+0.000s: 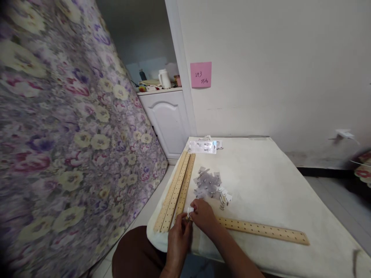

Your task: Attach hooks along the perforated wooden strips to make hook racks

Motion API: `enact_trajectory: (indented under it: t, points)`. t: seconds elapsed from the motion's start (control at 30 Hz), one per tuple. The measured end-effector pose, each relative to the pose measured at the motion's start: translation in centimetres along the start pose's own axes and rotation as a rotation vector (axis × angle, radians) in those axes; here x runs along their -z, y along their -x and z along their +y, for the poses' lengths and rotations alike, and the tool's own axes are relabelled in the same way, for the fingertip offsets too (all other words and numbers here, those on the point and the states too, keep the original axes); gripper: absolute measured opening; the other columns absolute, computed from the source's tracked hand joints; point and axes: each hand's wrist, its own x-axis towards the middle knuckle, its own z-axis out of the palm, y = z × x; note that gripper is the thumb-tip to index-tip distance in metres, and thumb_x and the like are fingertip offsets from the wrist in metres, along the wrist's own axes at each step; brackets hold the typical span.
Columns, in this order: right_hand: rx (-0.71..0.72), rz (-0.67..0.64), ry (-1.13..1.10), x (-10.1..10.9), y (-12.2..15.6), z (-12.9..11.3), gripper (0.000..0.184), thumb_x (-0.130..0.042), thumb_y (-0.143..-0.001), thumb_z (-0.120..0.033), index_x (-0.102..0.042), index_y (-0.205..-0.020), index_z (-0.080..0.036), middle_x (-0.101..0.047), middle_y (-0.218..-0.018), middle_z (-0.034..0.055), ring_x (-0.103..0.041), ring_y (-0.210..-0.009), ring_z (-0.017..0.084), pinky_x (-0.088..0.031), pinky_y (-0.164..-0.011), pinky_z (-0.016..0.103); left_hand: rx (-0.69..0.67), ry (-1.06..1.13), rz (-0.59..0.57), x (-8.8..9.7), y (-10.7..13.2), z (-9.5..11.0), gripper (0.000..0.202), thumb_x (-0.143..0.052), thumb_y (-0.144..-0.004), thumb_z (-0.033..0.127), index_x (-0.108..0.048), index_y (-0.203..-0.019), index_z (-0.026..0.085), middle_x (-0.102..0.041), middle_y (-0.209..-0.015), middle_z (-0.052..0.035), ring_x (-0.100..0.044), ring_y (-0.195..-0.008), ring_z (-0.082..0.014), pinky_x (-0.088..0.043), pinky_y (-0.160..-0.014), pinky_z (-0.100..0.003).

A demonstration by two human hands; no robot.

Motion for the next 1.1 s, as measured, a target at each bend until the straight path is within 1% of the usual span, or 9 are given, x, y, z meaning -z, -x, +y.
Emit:
enact_trajectory:
  t: [0.27,0.47,0.57,0.63,0.73,0.8,0.87,0.97,1.1]
  points:
    - [0.026,0.03,-0.026,0.1,0.3,0.1,0.021,-0.057,-0.066,-0.016,-0.06,-0.087,-0.016,-0.063,-0.084,0.0041,-0.056,-0.077,0.016,-0.041,-0.069,0.024,0.009,-0.029,-0.007,0.1,0.1,0.0,0.028,-0.043,-0.081,0.032,-0.052,-0.104,0.018,-0.058,-0.064,-0.0002,-0.058,-0.061,-0.0177,-0.04,-0.057,-0.025]
    - [0.115,0.148,-0.095,-0.2,0.9,0.1,0.023,-0.052,-0.07,-0.012,-0.058,-0.092,-0.015,-0.061,-0.09,0.0063,-0.056,-0.081,0.017,-0.042,-0.073,0.026,0.021,-0.013,-0.008,0.2,0.1,0.2,0.03,-0.043,-0.082,0.032,-0.051,-0.106,0.017,-0.059,-0.067,-0.001,-0.059,-0.063,-0.0178,-0.041,-0.059,-0.025]
    - [0.158,0.19,-0.12,0.5,1.5,-0.3,0.021,-0.049,-0.072,-0.013,-0.057,-0.091,-0.017,-0.061,-0.088,0.0045,-0.056,-0.077,0.015,-0.042,-0.07,0.025,0.013,-0.014,0.004,0.3,0.3,0.2,0.032,-0.043,-0.081,0.033,-0.05,-0.107,0.016,-0.058,-0.066,0.0,-0.058,-0.061,-0.0174,-0.042,-0.059,-0.026]
    - [0.153,0.217,-0.108,1.7,1.9,0.0,0.015,-0.049,-0.073,-0.014,-0.058,-0.085,-0.018,-0.061,-0.082,0.0027,-0.056,-0.073,0.015,-0.041,-0.067,0.024,0.013,-0.007,0.019,0.4,0.5,0.1,0.032,-0.044,-0.081,0.034,-0.049,-0.107,0.017,-0.057,-0.066,0.0009,-0.057,-0.06,-0.0167,-0.043,-0.059,-0.026]
    - [0.036,0.282,-0.068,4.5,2.5,1.9,0.01,-0.047,-0.075,-0.019,-0.057,-0.075,-0.019,-0.06,-0.071,0.0007,-0.054,-0.067,0.015,-0.039,-0.062,0.024,0.022,0.017,0.02,0.5,1.0,0.0,0.031,-0.044,-0.081,0.035,-0.049,-0.106,0.018,-0.058,-0.067,0.0018,-0.057,-0.058,-0.0159,-0.043,-0.058,-0.025]
    - [-0.098,0.332,-0.046,6.5,3.0,4.0,0.013,-0.045,-0.077,-0.023,-0.057,-0.074,-0.019,-0.061,-0.069,0.0,-0.054,-0.064,0.014,-0.037,-0.06,0.023,0.019,0.024,0.009,0.5,1.3,-0.2,0.029,-0.045,-0.081,0.036,-0.05,-0.105,0.019,-0.058,-0.067,0.0021,-0.058,-0.059,-0.0159,-0.043,-0.058,-0.025]
    - [-0.235,0.338,0.012,8.0,3.4,6.0,0.012,-0.047,-0.076,-0.025,-0.056,-0.07,-0.02,-0.062,-0.067,-0.0004,-0.054,-0.063,0.014,-0.035,-0.058,0.023,0.011,0.016,0.006,0.5,1.4,-0.6,0.028,-0.045,-0.081,0.036,-0.051,-0.103,0.02,-0.059,-0.067,0.0021,-0.058,-0.06,-0.0162,-0.043,-0.059,-0.025]
    - [-0.365,0.299,0.092,8.8,3.8,7.7,0.017,-0.047,-0.077,-0.032,-0.054,-0.065,-0.021,-0.061,-0.062,-0.0011,-0.053,-0.059,0.014,-0.03,-0.053,0.023,-0.008,-0.009,-0.002,0.4,1.4,-1.0,0.027,-0.044,-0.082,0.037,-0.052,-0.102,0.02,-0.059,-0.067,0.0018,-0.059,-0.062,-0.0163,-0.044,-0.06,-0.025]
    - [-0.418,0.299,0.172,8.3,3.7,7.6,0.02,-0.049,-0.076,-0.038,-0.054,-0.066,-0.022,-0.062,-0.065,-0.0009,-0.052,-0.059,0.014,-0.025,-0.051,0.023,-0.035,-0.044,-0.001,0.3,1.3,-1.1,0.028,-0.044,-0.082,0.036,-0.051,-0.103,0.02,-0.061,-0.069,0.0012,-0.06,-0.063,-0.0166,-0.044,-0.061,-0.025]
